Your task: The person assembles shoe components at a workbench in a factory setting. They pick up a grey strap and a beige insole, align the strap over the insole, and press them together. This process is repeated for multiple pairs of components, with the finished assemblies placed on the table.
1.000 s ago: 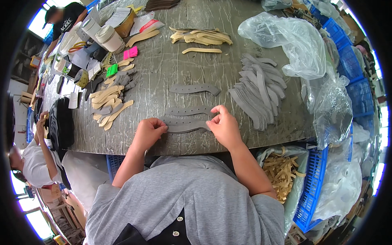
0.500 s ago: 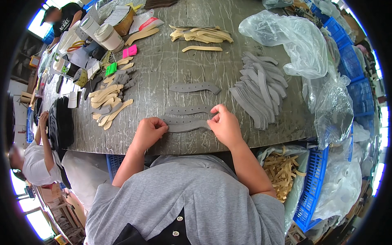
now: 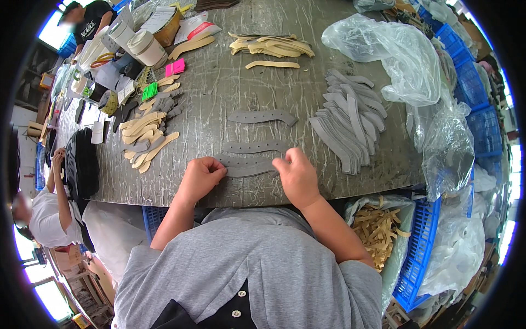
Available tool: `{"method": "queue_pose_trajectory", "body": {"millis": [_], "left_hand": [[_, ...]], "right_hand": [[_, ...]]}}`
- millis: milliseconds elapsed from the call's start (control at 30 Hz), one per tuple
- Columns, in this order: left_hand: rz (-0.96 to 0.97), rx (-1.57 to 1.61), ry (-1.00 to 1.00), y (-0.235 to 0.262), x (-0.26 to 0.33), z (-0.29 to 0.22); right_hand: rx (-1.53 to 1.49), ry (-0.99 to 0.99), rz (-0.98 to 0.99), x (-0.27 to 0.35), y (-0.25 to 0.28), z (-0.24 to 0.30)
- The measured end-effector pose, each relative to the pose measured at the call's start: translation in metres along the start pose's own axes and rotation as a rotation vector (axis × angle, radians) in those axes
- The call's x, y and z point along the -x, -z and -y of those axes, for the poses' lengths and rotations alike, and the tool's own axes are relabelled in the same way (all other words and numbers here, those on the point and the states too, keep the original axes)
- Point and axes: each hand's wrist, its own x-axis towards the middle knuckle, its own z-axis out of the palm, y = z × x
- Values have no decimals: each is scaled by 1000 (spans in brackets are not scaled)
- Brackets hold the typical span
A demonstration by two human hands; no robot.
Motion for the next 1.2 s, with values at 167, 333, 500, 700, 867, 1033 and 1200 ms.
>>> {"method": "queue_pose_trajectory", "body": {"millis": [167,333,500,700,867,1033,1200], "left_hand": [[-17,7,-19,-2,0,1],[-5,8,-32,-1,0,2],[3,-12,-51,-1,-1,2],[22,-224,-89,1,-1,-9],[-20,-213,-223,2,1,-5],[100,232,-57,1,16,-10],[72,413,-93,0,10,-27]], "right_hand": [[37,262,135,-5,2,3],[136,399,308,-11,7,16],[194,405,382,-14,-1,26],[225,393,406,-13,-4,29],[-72,170,207,-10,-6,18],[-212,24,21,-10,10,27],[-42,-183,11,-9,54,0]]}}
